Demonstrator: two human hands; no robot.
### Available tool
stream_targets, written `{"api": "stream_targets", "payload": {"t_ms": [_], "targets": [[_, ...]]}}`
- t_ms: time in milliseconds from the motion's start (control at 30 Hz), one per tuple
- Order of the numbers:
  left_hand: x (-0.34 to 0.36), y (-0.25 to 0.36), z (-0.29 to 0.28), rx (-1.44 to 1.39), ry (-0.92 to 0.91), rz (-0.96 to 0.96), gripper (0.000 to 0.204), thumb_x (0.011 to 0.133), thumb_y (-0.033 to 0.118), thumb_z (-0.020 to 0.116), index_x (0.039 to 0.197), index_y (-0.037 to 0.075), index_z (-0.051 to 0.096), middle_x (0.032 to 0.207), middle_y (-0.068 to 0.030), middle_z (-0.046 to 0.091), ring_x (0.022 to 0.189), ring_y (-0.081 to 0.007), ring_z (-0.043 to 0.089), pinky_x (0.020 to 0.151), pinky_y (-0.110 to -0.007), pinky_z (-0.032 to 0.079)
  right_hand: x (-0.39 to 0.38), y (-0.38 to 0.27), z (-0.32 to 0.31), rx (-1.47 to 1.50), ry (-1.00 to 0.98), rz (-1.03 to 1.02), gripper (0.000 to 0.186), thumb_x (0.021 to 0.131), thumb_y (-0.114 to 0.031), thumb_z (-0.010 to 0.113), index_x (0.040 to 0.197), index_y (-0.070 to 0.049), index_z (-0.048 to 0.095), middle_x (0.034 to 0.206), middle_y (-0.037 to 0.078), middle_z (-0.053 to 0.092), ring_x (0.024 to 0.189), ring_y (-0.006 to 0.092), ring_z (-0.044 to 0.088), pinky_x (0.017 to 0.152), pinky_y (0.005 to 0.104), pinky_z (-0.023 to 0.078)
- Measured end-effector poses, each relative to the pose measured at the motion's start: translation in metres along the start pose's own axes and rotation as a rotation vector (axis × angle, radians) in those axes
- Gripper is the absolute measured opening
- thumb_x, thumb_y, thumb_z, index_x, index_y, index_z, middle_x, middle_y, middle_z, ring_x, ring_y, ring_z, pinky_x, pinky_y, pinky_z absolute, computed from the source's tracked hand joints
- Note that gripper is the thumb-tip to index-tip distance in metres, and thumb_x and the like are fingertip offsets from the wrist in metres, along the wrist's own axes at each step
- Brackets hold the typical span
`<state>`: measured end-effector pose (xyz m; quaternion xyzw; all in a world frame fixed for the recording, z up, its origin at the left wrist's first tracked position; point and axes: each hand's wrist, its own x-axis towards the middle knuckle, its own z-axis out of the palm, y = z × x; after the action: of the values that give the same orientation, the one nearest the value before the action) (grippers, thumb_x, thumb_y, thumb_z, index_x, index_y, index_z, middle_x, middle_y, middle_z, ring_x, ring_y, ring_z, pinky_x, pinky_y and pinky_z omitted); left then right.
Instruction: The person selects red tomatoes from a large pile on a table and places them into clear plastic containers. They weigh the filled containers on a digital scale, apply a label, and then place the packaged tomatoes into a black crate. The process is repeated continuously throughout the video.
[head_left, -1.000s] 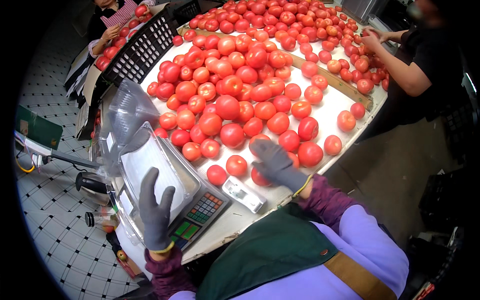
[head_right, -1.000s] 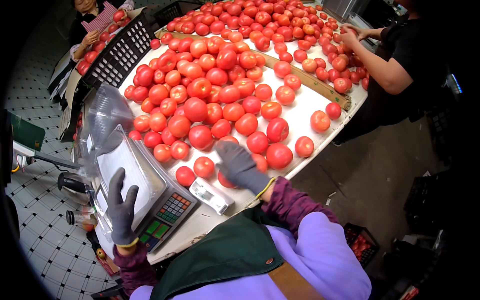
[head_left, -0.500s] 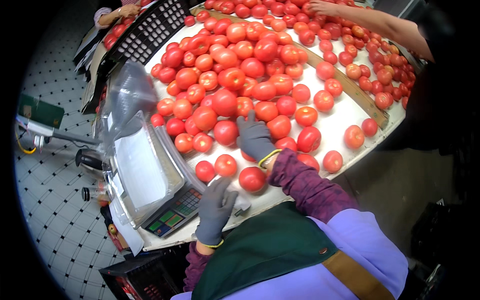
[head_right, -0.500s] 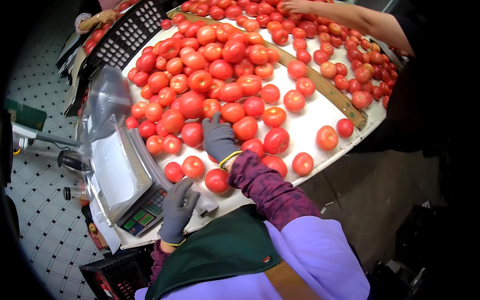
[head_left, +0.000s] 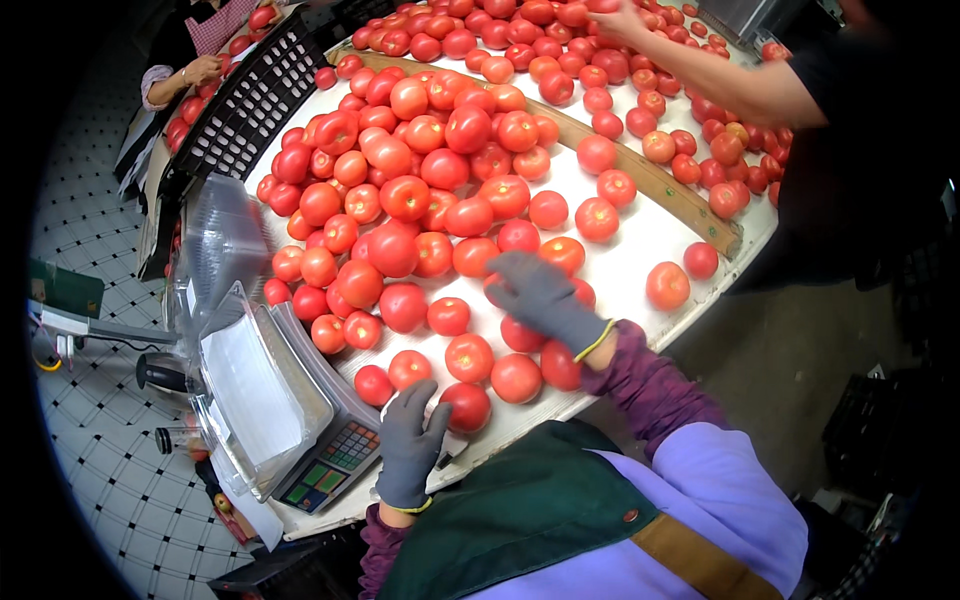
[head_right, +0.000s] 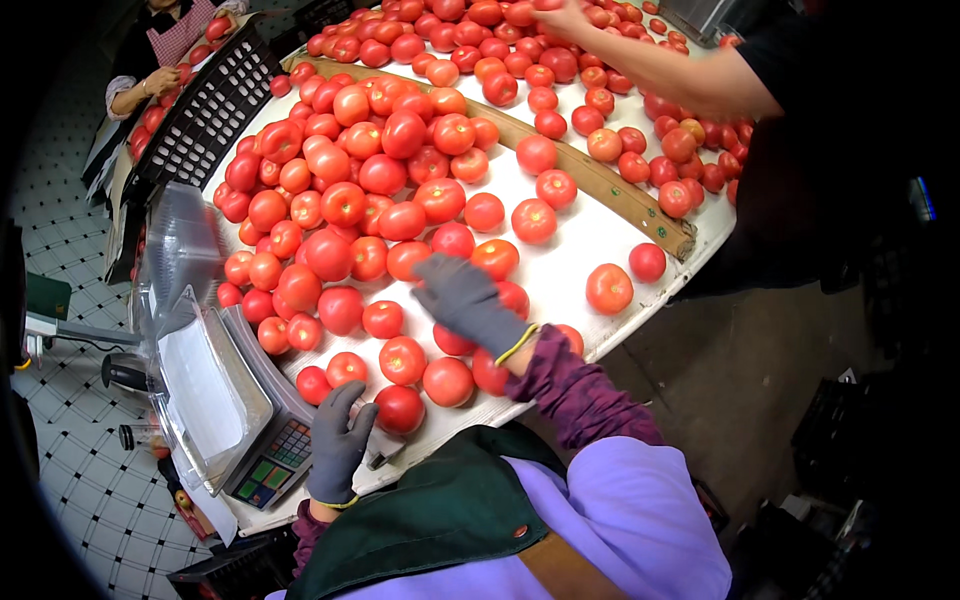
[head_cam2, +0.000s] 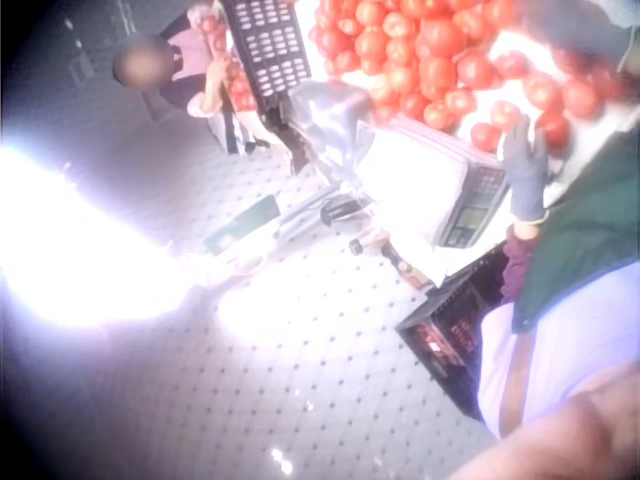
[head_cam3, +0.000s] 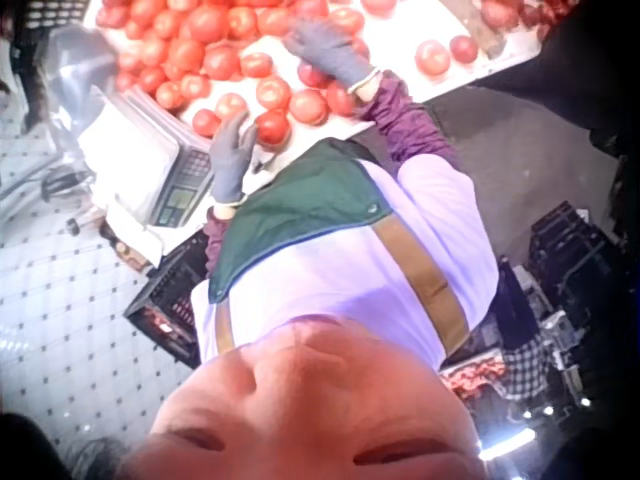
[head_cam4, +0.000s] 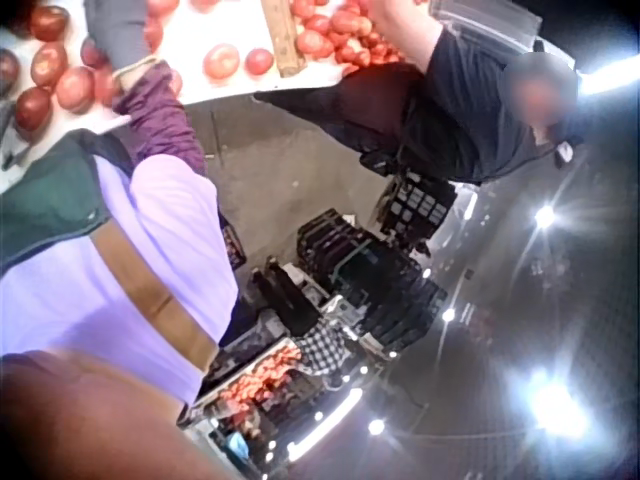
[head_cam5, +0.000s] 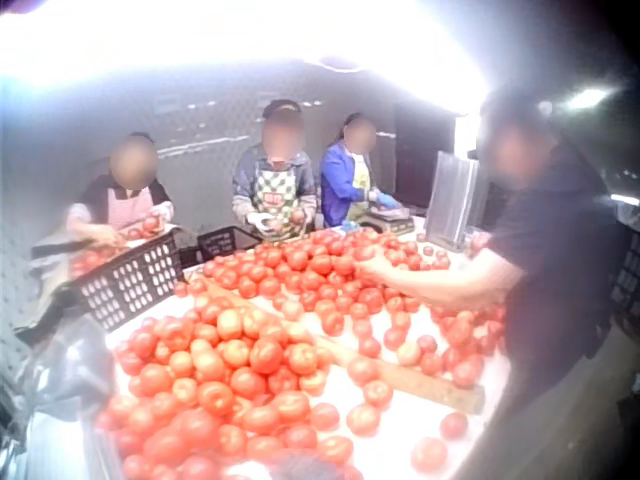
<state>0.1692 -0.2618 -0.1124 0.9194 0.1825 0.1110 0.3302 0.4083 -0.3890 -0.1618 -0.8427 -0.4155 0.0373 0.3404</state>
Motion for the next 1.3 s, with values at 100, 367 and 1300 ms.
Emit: {"api": "stream_targets", "payload": {"t_ms": [100, 367, 1300], "targets": [[0.001, -0.004, 0.001, -0.063, 0.015, -0.042, 0.029, 0.080, 0.013, 0.070, 0.105, 0.003, 0.062, 0.101, -0.0155, 0.064, 0.091, -0.0318, 0.061, 0.079, -0.038, 0.048, 0.027, 0.023, -0.017, -0.056, 0.089, 0.153, 0.040, 0.081, -0.033, 0.061, 0.113, -0.009, 0.055, 0.100, 0.014, 0.060, 0.091, 0.0331, 0.060, 0.075, 0.0461, 0.048], [0.034, 0.001, 0.011, -0.626, -0.127, -0.347, 0.029, 0.084, 0.013, 0.068, 0.109, 0.000, 0.062, 0.104, -0.0125, 0.064, 0.090, -0.0216, 0.063, 0.080, -0.031, 0.050, 0.101, 0.003, 0.025, -0.334, -0.062, 0.163, 0.060, 0.072, -0.042, 0.070, 0.117, -0.008, 0.050, 0.113, 0.015, 0.056, 0.102, 0.0324, 0.057, 0.077, 0.0470, 0.048], [0.053, -0.018, -0.001, -1.819, 0.060, -0.652, 0.066, 0.093, 0.056, 0.042, 0.133, 0.003, 0.038, 0.124, -0.0272, 0.052, 0.113, -0.0394, 0.055, 0.075, -0.047, 0.057, 0.154, 0.068, -0.047, 0.702, -0.194, 0.409, 0.067, 0.069, -0.035, 0.075, 0.120, -0.002, 0.047, 0.110, 0.018, 0.058, 0.102, 0.0299, 0.059, 0.084, 0.0414, 0.050]]}}
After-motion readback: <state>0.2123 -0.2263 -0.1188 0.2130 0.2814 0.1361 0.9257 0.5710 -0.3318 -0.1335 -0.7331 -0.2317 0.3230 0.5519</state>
